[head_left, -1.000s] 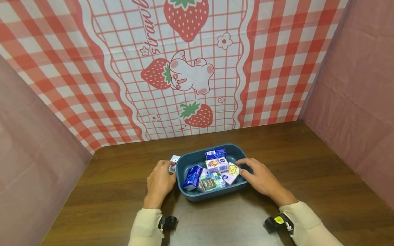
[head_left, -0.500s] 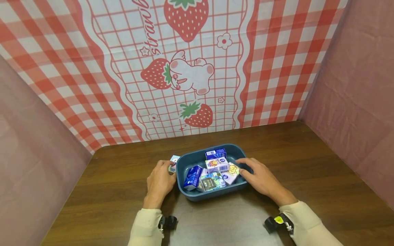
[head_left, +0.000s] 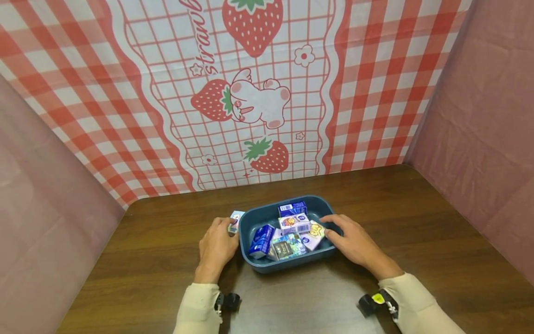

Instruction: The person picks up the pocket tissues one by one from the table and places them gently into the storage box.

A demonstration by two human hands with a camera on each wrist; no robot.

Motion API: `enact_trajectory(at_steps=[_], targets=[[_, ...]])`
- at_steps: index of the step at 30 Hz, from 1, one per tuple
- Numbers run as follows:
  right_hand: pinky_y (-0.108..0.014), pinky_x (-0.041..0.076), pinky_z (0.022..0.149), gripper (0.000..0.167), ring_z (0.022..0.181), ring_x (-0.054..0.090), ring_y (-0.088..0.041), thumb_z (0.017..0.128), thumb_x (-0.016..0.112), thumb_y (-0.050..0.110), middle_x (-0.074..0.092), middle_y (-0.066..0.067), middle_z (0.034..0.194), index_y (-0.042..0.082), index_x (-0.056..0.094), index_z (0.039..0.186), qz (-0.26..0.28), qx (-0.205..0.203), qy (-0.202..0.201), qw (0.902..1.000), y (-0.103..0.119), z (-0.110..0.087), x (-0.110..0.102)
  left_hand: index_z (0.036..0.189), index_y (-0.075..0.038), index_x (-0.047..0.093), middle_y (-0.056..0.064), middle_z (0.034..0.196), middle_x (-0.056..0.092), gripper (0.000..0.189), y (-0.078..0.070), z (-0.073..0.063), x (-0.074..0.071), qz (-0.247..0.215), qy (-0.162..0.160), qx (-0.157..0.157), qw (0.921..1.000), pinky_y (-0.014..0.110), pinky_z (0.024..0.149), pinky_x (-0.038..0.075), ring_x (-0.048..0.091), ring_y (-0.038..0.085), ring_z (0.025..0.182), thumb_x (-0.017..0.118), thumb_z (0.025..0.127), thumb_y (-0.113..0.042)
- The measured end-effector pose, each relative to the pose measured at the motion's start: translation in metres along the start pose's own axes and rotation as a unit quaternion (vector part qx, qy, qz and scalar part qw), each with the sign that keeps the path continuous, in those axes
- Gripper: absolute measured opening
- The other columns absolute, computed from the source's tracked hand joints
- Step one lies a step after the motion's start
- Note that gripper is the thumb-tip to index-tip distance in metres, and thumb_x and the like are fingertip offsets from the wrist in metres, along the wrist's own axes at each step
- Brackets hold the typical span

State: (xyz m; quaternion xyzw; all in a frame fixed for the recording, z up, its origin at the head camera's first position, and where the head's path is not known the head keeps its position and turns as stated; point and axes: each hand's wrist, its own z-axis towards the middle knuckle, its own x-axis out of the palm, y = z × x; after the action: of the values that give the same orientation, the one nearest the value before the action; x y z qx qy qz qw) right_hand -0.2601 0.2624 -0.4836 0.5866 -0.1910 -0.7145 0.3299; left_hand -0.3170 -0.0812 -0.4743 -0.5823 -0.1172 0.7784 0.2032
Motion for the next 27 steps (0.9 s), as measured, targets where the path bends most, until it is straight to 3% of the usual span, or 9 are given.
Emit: enact_trajectory(at_steps=[27], targets=[[-0.061,0.044,0.096,0.032,0.114,0.057,-0.031,0.098,0.061,0.026,0.062,-0.011,0.125,0.015,0.064,0.128,-0.006,-0.004,-0.003,1.0,-0.0008,0.0003,-0.0002,0.115,-0.016,0.072,0.01,0.118,0.067,0.031,0.0003,0.0015,-0.0003,-0.01,-0.016,-0.023,0.9995,0.058,0.078,0.051,0.067,0.037,0.099,0.067,0.09,-0.034]])
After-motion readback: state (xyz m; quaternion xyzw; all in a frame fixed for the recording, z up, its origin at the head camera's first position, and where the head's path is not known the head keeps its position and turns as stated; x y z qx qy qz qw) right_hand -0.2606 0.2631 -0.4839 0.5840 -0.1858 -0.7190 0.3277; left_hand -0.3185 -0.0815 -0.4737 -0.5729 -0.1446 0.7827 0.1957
